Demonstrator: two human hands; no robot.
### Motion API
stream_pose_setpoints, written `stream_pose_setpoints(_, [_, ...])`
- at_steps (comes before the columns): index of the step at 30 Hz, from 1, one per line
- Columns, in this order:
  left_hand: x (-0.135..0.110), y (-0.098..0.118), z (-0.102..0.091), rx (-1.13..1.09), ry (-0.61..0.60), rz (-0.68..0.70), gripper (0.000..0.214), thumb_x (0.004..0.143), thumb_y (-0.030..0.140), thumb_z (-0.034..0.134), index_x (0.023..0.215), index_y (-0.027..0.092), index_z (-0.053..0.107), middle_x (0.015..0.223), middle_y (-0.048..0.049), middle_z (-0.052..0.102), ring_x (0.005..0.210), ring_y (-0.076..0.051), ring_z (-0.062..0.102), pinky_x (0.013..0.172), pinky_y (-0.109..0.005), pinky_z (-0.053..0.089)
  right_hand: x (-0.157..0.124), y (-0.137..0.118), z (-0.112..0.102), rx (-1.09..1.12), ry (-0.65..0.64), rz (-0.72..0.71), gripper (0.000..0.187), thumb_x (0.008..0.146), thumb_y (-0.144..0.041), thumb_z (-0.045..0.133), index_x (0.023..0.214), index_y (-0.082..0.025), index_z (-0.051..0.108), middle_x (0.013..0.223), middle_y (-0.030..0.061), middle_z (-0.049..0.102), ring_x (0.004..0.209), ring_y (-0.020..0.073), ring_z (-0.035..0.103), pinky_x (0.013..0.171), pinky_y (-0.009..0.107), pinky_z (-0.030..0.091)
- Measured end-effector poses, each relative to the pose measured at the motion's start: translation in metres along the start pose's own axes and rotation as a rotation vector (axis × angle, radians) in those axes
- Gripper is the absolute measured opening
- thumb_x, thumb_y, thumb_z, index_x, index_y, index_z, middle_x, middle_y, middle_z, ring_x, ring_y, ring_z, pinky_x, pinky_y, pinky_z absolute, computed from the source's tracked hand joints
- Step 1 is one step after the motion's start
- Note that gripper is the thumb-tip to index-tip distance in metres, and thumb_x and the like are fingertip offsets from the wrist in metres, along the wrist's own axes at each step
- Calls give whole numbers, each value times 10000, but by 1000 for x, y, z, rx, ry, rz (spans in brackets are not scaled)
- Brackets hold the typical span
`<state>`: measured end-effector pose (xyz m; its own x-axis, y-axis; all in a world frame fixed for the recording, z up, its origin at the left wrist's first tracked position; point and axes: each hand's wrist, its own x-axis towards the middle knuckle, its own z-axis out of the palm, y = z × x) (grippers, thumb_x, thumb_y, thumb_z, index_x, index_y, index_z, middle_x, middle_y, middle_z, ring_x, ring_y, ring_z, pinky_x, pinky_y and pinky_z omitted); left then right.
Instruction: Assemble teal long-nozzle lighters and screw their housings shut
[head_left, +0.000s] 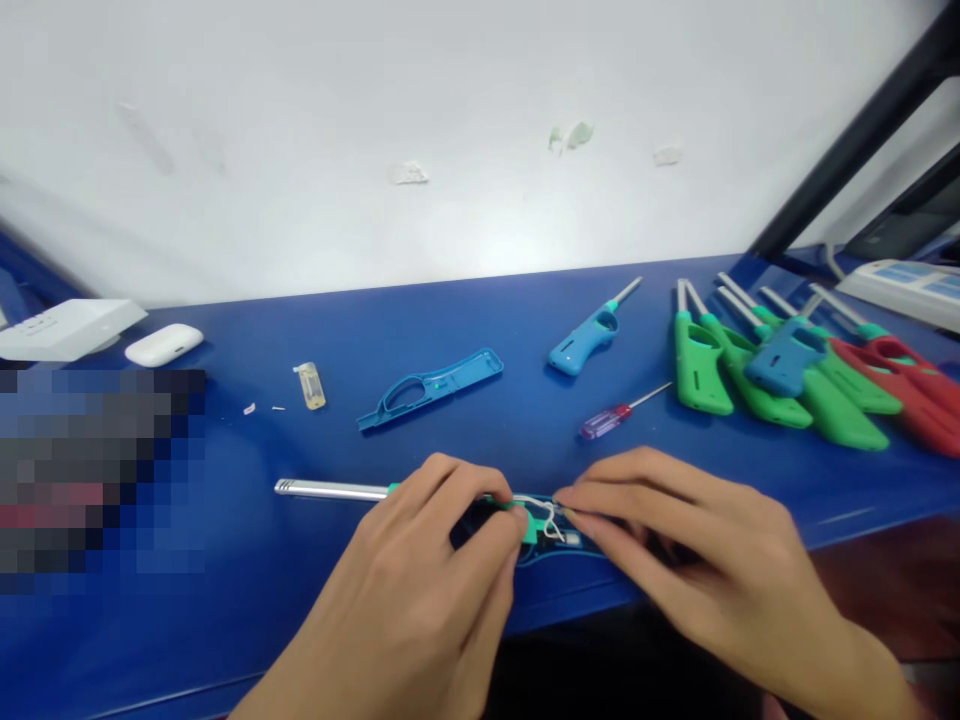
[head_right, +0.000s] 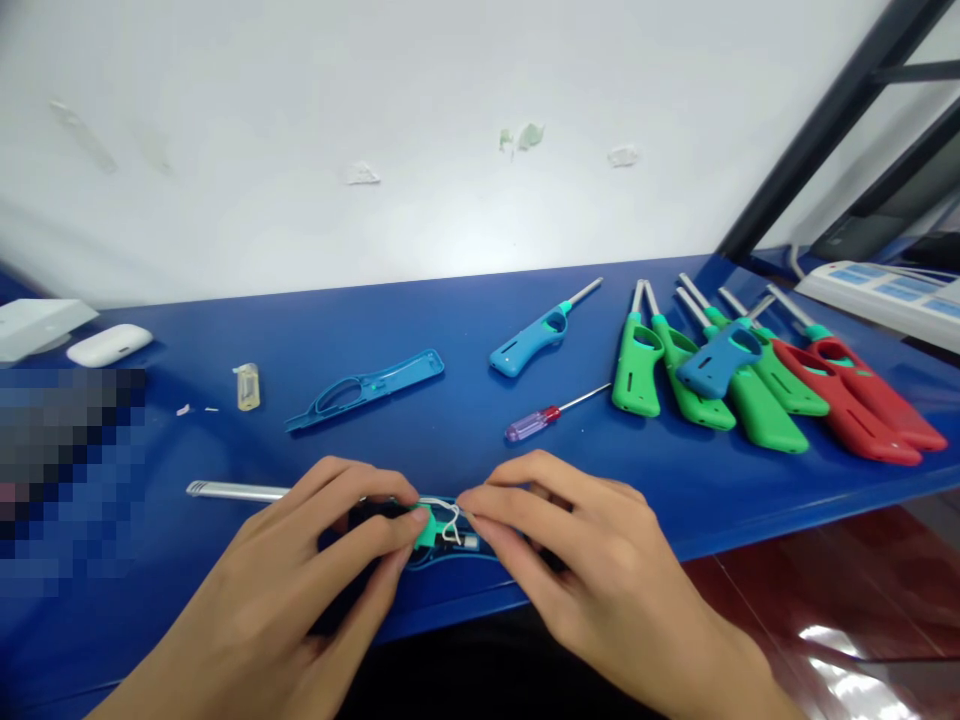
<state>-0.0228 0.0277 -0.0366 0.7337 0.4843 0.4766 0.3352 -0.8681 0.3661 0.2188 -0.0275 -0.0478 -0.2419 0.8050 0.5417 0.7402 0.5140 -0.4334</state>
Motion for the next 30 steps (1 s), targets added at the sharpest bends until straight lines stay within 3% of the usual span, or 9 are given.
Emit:
stream_pose_setpoints(6, [1, -1, 1, -6, -19, -23, 231, 1003, -39, 501, 1029, 155, 623, 1083, -73, 622, 975, -206, 555, 840, -389, 526, -1, 1, -2, -73, -113, -60, 412, 1025, -58, 494, 1272, -297, 720, 1181, 13, 729, 925, 111, 724, 757, 242, 539])
stream_pose_setpoints(14, [-2, -1, 2, -18, 12, -43, 303, 992, -39, 513, 1199, 155, 619, 1109, -80, 592, 956, -203, 574, 769, -354, 538, -1, 2, -1, -69, -125, -68, 402, 1024, -51, 486, 1285, -272, 698, 1198, 20, 717, 974, 114, 713, 804, 247, 527])
stream_pose_setpoints(26, [3, 1, 0, 171, -36, -1, 301, 941, -34, 494, 1105, 170, 641, 1050, -80, 662, 865, -248, 629, 702, -410, 551, -4, 3, -3, -111, -152, -83, 401, 1030, -71, 480, 1311, -271, 684, 1198, 70, 731, 984, 177, 740, 788, 303, 579])
stream_pose_setpoints(30, [5, 3, 0, 200, -66, -9, 301, 921, -28, 475, 1088, 176, 622, 1052, -89, 677, 885, -269, 649, 759, -452, 584, -6, 4, -3, -153, -160, -72, 432, 1031, -79, 468, 1348, -294, 669, 1219, 70, 736, 1038, 198, 752, 830, 338, 599])
